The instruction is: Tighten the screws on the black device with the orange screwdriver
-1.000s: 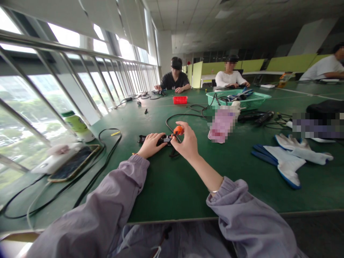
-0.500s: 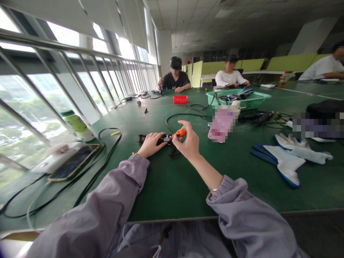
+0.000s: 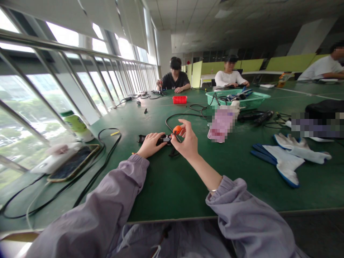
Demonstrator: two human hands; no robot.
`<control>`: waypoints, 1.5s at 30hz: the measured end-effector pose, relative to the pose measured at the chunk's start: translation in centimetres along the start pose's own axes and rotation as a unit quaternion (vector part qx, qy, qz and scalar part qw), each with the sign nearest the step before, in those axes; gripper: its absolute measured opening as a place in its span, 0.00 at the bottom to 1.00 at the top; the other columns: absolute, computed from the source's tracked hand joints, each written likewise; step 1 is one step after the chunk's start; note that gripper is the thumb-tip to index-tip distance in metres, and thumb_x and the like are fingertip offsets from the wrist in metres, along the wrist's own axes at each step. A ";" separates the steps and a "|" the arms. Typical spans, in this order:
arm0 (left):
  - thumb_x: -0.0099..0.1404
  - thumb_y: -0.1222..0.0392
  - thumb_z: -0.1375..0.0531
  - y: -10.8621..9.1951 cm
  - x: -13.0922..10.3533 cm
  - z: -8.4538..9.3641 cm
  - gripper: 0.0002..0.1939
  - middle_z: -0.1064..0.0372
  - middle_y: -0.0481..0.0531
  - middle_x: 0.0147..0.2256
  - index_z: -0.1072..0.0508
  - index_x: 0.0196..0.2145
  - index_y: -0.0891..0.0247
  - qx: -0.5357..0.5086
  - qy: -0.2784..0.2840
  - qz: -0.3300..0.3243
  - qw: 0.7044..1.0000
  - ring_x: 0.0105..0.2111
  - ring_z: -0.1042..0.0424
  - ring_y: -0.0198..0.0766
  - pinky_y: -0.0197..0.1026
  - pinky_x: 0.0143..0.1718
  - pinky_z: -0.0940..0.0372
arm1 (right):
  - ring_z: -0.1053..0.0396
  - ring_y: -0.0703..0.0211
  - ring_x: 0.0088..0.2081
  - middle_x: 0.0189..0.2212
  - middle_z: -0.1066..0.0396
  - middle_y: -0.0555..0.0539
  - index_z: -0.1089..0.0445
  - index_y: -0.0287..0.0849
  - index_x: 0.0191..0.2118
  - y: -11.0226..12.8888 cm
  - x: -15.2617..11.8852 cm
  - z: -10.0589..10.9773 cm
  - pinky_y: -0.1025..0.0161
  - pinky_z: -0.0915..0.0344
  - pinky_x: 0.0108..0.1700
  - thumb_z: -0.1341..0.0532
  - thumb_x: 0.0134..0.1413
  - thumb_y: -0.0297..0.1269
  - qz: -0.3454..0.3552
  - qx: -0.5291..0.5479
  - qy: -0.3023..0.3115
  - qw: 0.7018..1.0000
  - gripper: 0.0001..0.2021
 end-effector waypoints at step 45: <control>0.63 0.43 0.50 -1.1 0.2 0.3 0.25 0.31 0.54 0.44 0.36 0.52 0.59 0.010 0.008 0.006 1.000 0.45 0.36 0.47 0.49 0.47 0.43 | 0.38 0.63 0.19 0.14 0.41 0.57 0.35 0.45 0.34 -0.1 0.0 -0.2 0.66 0.41 0.29 0.43 0.49 0.42 -0.060 -0.028 0.042 0.997 0.08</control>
Point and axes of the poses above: each hand's wrist, its own x-axis towards the middle knuckle, its own z-axis out of the back of the hand, y = z × x, the point moved 3 cm from there along x, towards the middle knuckle
